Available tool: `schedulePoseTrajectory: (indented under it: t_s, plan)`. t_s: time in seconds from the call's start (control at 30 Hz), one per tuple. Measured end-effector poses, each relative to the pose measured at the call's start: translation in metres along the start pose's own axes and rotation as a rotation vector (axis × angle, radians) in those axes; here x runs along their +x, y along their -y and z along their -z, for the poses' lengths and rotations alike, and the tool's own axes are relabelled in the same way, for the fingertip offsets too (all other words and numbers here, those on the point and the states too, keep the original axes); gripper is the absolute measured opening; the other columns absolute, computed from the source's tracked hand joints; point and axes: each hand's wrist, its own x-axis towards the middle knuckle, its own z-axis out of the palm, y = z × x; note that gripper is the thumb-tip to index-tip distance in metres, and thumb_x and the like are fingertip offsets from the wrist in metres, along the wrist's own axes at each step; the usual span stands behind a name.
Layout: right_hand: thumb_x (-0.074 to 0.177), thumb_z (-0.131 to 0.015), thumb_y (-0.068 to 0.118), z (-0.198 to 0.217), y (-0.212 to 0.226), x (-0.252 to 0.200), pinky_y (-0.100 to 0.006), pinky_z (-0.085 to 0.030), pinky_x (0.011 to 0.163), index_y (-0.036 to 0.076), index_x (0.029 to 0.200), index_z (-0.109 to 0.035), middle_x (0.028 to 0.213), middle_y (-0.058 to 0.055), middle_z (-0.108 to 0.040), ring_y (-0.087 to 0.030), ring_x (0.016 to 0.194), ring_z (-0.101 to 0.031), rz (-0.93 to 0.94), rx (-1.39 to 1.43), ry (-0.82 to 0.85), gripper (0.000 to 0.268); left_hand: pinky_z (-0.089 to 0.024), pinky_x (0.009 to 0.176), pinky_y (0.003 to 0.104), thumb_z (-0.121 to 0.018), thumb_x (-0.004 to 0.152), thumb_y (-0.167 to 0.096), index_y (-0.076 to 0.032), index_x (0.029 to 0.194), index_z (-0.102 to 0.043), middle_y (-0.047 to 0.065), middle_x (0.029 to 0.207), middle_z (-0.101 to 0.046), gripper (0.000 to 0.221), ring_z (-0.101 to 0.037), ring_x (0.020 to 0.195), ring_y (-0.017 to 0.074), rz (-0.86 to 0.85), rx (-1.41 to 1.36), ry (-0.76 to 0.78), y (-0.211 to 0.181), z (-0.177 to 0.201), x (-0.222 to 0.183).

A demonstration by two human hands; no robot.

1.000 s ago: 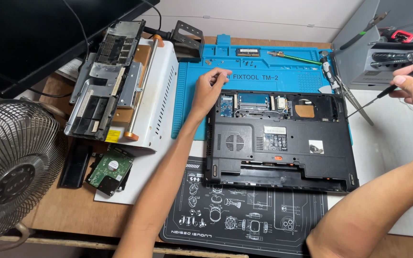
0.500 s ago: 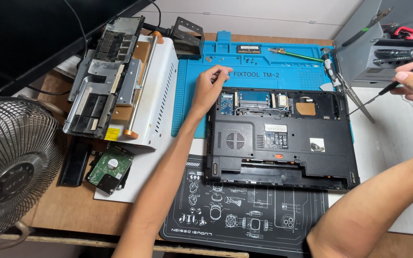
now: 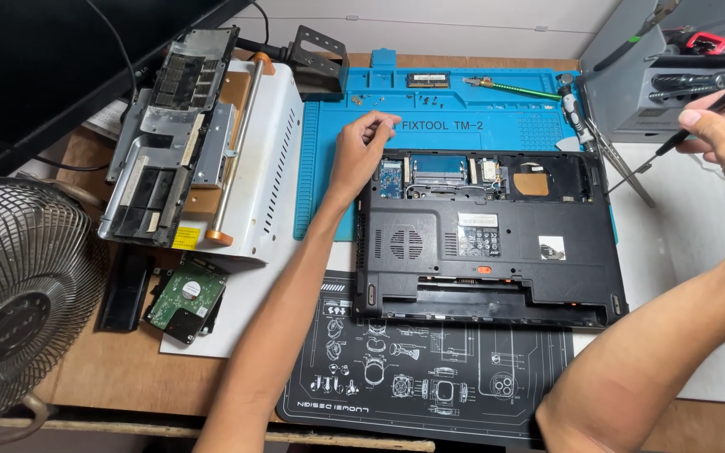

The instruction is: Disassembling a laptop to remove internal components using a screwdriver and manual manipulation.

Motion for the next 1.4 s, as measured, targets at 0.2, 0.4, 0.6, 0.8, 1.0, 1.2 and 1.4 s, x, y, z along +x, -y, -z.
schedulePoseTrajectory:
  t_s: [0.2, 0.4, 0.6, 0.8, 1.0, 1.2, 1.4]
  plan:
    - [0.121, -0.063, 0.024, -0.005, 0.034, -0.005, -0.029, -0.048, 0.085, 0.017, 0.135, -0.062, 0.122, 0.0, -0.063, -0.016, 0.096, -0.069, -0.02, 0.007, -0.081, 0.016, -0.051, 0.073, 0.024, -0.054, 0.101, -0.026, -0.013, 0.108, -0.076, 0.003, 0.089, -0.078, 0.027, -0.074, 0.094, 0.0146, 0.016, 0.003, -0.004, 0.001, -0.001, 0.0]
    - [0.131, -0.063, -0.007, -0.017, 0.075, -0.006, -0.033, -0.063, 0.102, -0.005, 0.135, -0.059, 0.126, -0.02, -0.06, -0.027, 0.109, -0.069, 0.388, 0.097, -0.03, 0.005, -0.03, 0.049, 0.022, -0.054, 0.102, -0.029, -0.015, 0.11, -0.076, 0.004, 0.084, -0.076, 0.028, -0.041, 0.052, 0.0043, 0.022, 0.022, 0.0, -0.001, 0.0, -0.001]
    - [0.126, -0.065, -0.012, -0.028, 0.146, -0.019, -0.032, -0.056, 0.095, -0.009, 0.132, -0.061, 0.123, -0.022, -0.066, -0.028, 0.106, -0.071, 0.395, 0.073, 0.021, 0.009, -0.03, 0.049, 0.023, -0.053, 0.102, -0.029, -0.014, 0.11, -0.077, 0.003, 0.079, -0.073, 0.029, -0.042, 0.053, 0.005, 0.022, -0.01, -0.008, 0.0, 0.0, 0.001]
    - [0.124, -0.073, -0.014, -0.037, 0.191, -0.031, -0.031, -0.06, 0.09, -0.01, 0.128, -0.069, 0.115, -0.021, -0.074, -0.026, 0.107, -0.077, 0.486, -0.024, 0.002, 0.007, -0.031, 0.05, 0.023, -0.053, 0.103, -0.03, -0.013, 0.112, -0.076, 0.003, 0.076, -0.071, 0.03, -0.045, 0.057, 0.0053, -0.006, -0.055, -0.026, 0.001, 0.002, 0.0]
    - [0.123, -0.074, -0.017, -0.062, 0.203, -0.024, -0.035, -0.058, 0.076, -0.006, 0.122, -0.035, 0.108, -0.024, -0.07, -0.032, 0.096, -0.078, 0.545, 0.058, -0.068, 0.041, -0.034, 0.051, 0.022, -0.053, 0.104, -0.029, -0.012, 0.11, -0.076, 0.001, 0.075, -0.069, 0.029, -0.048, 0.06, 0.0049, -0.04, -0.073, -0.042, 0.004, 0.001, 0.001]
    - [0.118, -0.066, -0.018, -0.084, 0.205, -0.016, -0.034, -0.053, 0.069, -0.001, 0.123, -0.029, 0.106, -0.021, -0.065, -0.031, 0.09, -0.078, 0.563, 0.092, -0.104, 0.041, -0.032, 0.049, 0.021, -0.054, 0.103, -0.029, -0.012, 0.112, -0.076, 0.002, 0.077, -0.071, 0.029, -0.046, 0.058, 0.0045, -0.035, -0.068, -0.033, 0.006, 0.002, 0.002]
    - [0.114, -0.074, -0.012, -0.077, 0.191, -0.01, -0.034, -0.056, 0.076, -0.005, 0.122, -0.057, 0.111, -0.016, -0.07, -0.024, 0.089, -0.074, 0.536, 0.002, -0.072, 0.02, -0.03, 0.049, 0.022, -0.054, 0.103, -0.027, -0.012, 0.112, -0.076, 0.0, 0.077, -0.069, 0.028, -0.039, 0.054, 0.0037, -0.013, -0.051, -0.024, 0.002, 0.003, 0.001]
